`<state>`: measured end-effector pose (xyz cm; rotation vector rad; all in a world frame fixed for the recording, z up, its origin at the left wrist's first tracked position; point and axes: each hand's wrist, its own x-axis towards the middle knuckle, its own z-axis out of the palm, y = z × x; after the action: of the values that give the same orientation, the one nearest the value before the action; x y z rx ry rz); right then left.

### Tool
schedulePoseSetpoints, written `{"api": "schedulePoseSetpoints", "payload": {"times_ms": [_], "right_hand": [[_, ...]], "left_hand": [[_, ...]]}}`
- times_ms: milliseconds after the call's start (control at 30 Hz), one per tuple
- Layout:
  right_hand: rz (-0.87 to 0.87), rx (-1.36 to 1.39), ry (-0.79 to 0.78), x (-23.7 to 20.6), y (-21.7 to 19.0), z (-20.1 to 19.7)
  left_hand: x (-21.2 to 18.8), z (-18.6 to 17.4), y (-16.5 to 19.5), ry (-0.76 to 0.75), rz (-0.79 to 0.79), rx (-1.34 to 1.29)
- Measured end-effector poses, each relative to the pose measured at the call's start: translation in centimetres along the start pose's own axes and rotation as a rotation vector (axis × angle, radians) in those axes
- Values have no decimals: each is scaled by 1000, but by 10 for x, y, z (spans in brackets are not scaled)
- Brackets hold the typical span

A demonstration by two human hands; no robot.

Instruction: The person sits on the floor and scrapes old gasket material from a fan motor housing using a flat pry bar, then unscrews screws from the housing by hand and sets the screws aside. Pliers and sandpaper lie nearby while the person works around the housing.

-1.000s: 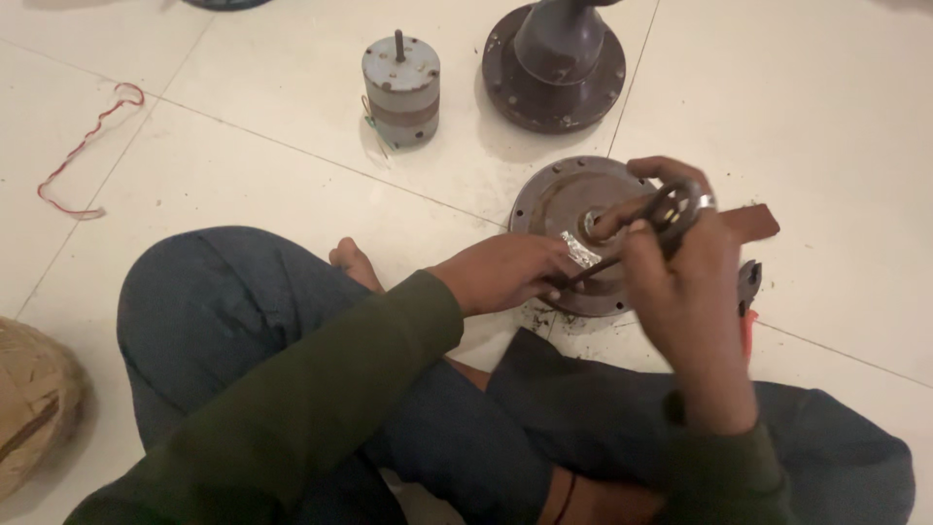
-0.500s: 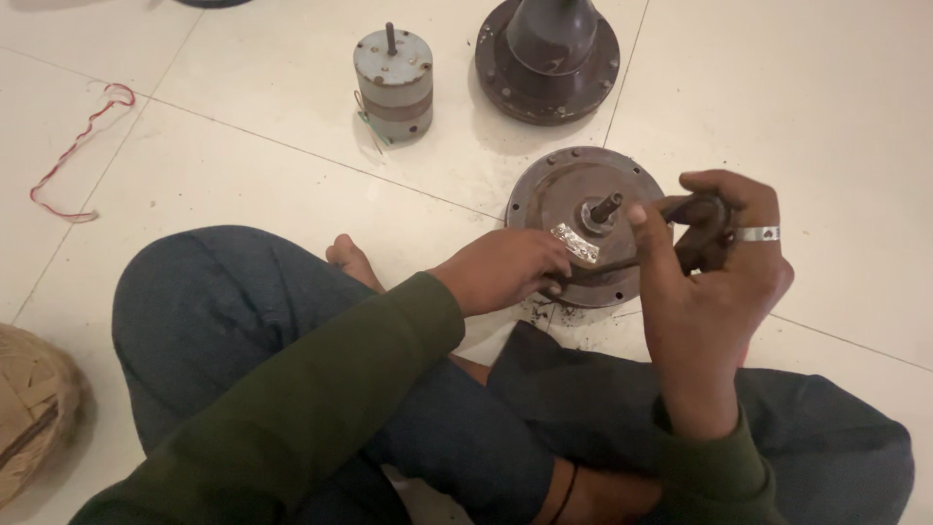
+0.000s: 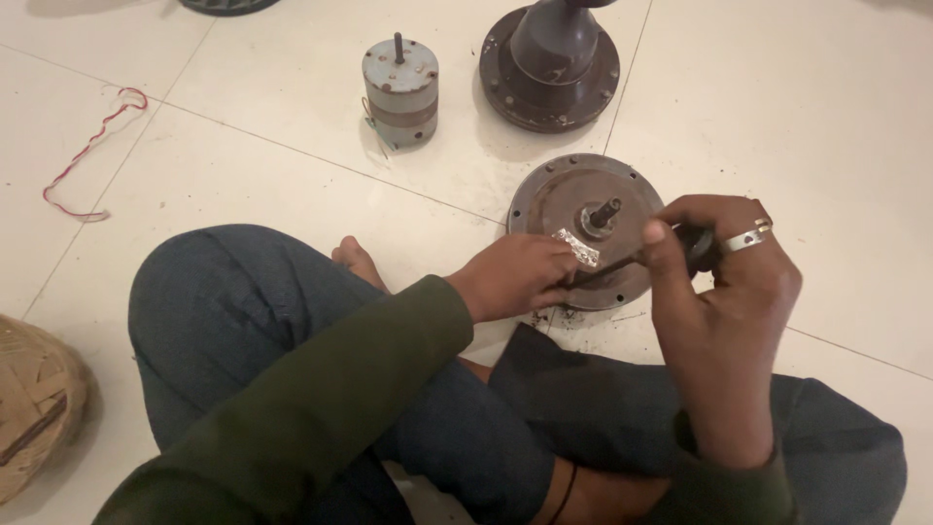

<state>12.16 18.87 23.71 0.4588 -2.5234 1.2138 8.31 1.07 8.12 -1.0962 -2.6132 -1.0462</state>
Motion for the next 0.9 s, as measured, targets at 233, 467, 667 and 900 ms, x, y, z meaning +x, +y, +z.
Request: {"api": "schedulePoseSetpoints", "payload": {"times_ms": [233,467,667,900], "right_hand": [[-23,152,-161,-2,4,-13],[-67,353,-254,-1,30,-10],[-19,374,-16,-9,34,-4],[-80,264,-4,-9,30,-4]], "left_hand": [[-2,0,5,37,-132,-46],[-10,8,-19,85,-35,-250],[-13,9,-22,75,-65,-224],[-3,-7,-6,-67,-218,-240]]}}
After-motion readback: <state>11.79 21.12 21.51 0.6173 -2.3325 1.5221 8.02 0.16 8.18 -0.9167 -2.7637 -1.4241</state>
